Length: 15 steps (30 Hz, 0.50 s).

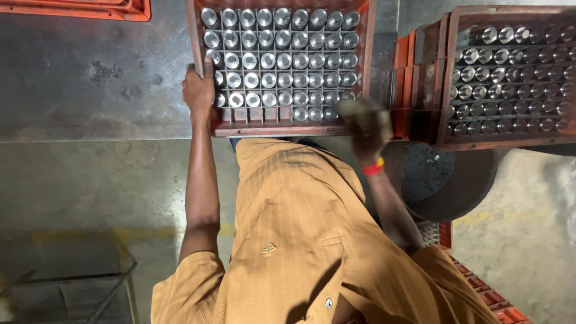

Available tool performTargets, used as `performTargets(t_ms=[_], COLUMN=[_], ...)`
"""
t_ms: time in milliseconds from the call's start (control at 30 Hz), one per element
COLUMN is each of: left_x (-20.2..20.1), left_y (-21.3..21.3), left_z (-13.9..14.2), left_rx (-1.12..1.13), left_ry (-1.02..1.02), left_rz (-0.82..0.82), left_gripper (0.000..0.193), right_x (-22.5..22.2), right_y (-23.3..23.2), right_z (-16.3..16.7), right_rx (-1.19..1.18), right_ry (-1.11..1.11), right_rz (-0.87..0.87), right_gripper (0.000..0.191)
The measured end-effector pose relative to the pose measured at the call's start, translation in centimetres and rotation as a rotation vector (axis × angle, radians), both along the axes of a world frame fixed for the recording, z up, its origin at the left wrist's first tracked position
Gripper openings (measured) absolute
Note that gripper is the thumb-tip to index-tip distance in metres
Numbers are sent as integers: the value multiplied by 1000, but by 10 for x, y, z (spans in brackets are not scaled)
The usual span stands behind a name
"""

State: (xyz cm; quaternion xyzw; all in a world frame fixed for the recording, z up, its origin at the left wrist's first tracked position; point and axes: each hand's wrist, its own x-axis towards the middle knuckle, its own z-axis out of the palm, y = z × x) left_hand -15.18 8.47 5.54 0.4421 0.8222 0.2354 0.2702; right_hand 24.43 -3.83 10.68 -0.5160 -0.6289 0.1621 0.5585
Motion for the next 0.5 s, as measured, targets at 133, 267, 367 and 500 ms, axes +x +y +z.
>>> performTargets(t_ms=[133,267,367,500], left_x=[-4,-9,-10,-7], left_y=[11,9,8,8], left_z=[-18,-20,-17,-13], left_rx=[42,70,136,106], left_ry=[-189,-223,-171,-133], left_rz=[-10,2,-8,11], left_gripper=[65,65,66,65], right_x=[3,15,20,29], right_y=[2,1,0,-8], right_z=[-25,-48,-58,-60], right_rx=[-60,-75,-107,-184], right_ry=[-464,-66,-287,130], right_rz=[108,83,176,-112], right_gripper=[41,41,35,47])
